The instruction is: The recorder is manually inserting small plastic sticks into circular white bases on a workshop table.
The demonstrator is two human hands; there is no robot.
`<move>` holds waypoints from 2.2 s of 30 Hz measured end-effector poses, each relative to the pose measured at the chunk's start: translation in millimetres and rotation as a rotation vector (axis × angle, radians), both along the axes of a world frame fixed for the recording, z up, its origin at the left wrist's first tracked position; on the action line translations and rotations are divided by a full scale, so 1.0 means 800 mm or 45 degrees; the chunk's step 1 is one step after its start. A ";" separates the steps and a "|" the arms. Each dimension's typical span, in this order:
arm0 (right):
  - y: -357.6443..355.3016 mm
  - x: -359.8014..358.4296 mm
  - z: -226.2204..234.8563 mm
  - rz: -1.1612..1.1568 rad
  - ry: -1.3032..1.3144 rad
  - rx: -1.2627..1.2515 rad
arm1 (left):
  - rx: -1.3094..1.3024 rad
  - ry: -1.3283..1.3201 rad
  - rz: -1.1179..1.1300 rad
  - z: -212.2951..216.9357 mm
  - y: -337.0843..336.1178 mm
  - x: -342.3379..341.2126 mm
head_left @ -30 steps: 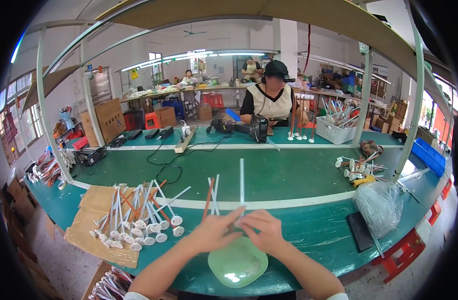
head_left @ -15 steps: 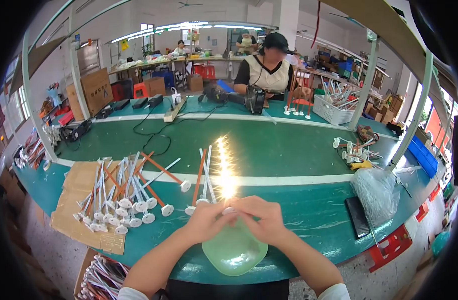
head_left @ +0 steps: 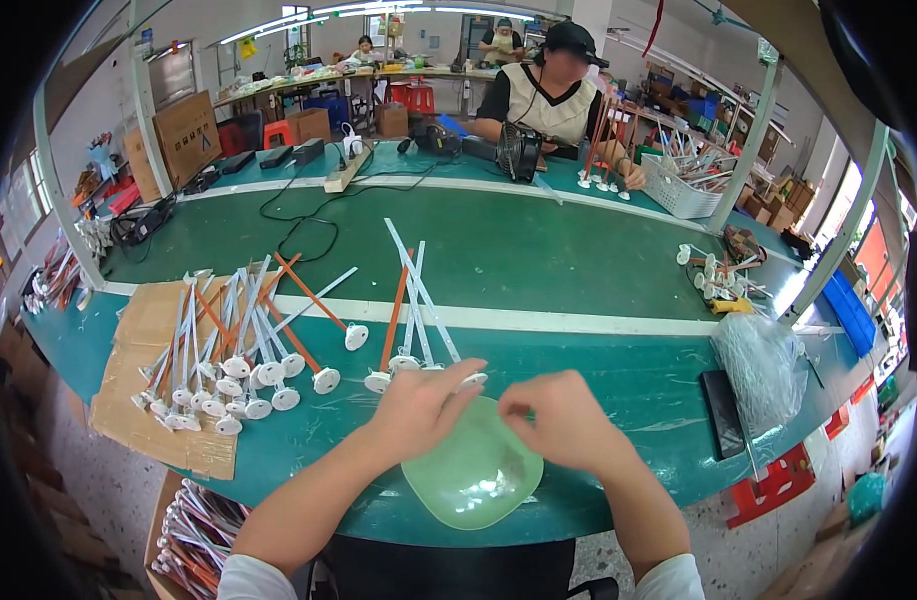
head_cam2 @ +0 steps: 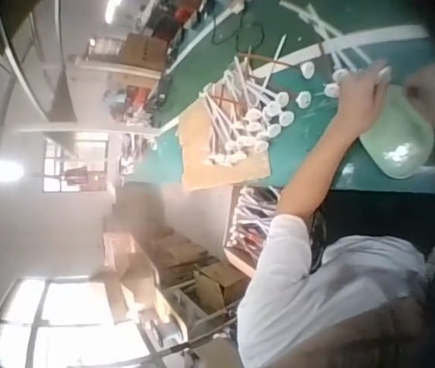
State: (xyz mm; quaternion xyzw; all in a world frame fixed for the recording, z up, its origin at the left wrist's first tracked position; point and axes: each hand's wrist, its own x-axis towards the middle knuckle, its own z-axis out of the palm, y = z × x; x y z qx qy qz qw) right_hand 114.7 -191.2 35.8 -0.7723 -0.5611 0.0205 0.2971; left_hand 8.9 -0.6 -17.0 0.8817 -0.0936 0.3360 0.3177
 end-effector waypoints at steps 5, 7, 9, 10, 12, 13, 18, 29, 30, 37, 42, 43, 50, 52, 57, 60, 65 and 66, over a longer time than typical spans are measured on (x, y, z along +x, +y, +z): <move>0.001 -0.023 -0.019 0.056 -0.069 -0.424 | 0.059 0.053 0.039 -0.006 -0.005 0.000; 0.005 -0.027 -0.026 0.009 -0.091 -0.434 | 0.040 0.059 0.036 -0.007 -0.004 -0.001; 0.007 -0.027 -0.030 0.014 -0.099 -0.420 | 0.026 0.064 0.028 -0.007 -0.004 -0.001; 0.008 -0.027 -0.032 0.014 -0.104 -0.412 | 0.019 0.068 0.027 -0.007 -0.004 -0.001; 0.008 -0.027 -0.034 0.019 -0.116 -0.418 | 0.011 0.071 0.024 -0.006 -0.004 0.000; 0.009 -0.028 -0.036 0.022 -0.122 -0.420 | 0.013 0.055 0.020 -0.006 -0.004 0.000; 0.010 -0.028 -0.040 0.014 -0.098 -0.373 | 0.006 0.080 0.020 -0.004 -0.004 0.000; 0.007 -0.028 -0.035 0.078 0.069 -0.348 | -0.011 0.083 0.007 -0.005 -0.004 0.000; 0.007 -0.028 -0.032 0.101 0.056 -0.283 | -0.029 0.090 0.004 -0.005 -0.004 -0.001; 0.015 -0.033 -0.017 -0.048 0.145 0.669 | -0.146 -0.075 -0.055 0.001 -0.006 -0.003; 0.023 -0.038 -0.021 -0.212 -0.338 0.985 | -0.086 -0.205 -0.034 0.002 -0.016 -0.005; 0.024 -0.039 -0.022 -0.222 -0.418 1.024 | -0.084 -0.171 -0.035 0.003 -0.018 -0.007; 0.025 -0.041 -0.025 -0.203 -0.504 1.007 | -0.068 -0.168 -0.081 0.006 -0.024 -0.014; 0.025 -0.042 -0.025 -0.210 -0.508 1.009 | -0.069 -0.171 -0.086 0.006 -0.023 -0.013; 0.029 -0.043 -0.029 -0.154 -0.554 0.917 | -0.054 -0.164 -0.091 0.005 -0.021 -0.013; 0.029 -0.045 -0.032 -0.101 -0.524 0.916 | -0.100 -0.119 -0.075 0.007 -0.020 -0.016; 0.020 -0.039 -0.029 -0.125 -0.025 0.800 | -0.134 -0.110 -0.112 0.011 -0.016 -0.017; 0.019 -0.035 -0.027 -0.107 0.157 0.794 | -0.143 -0.131 -0.139 0.012 -0.015 -0.017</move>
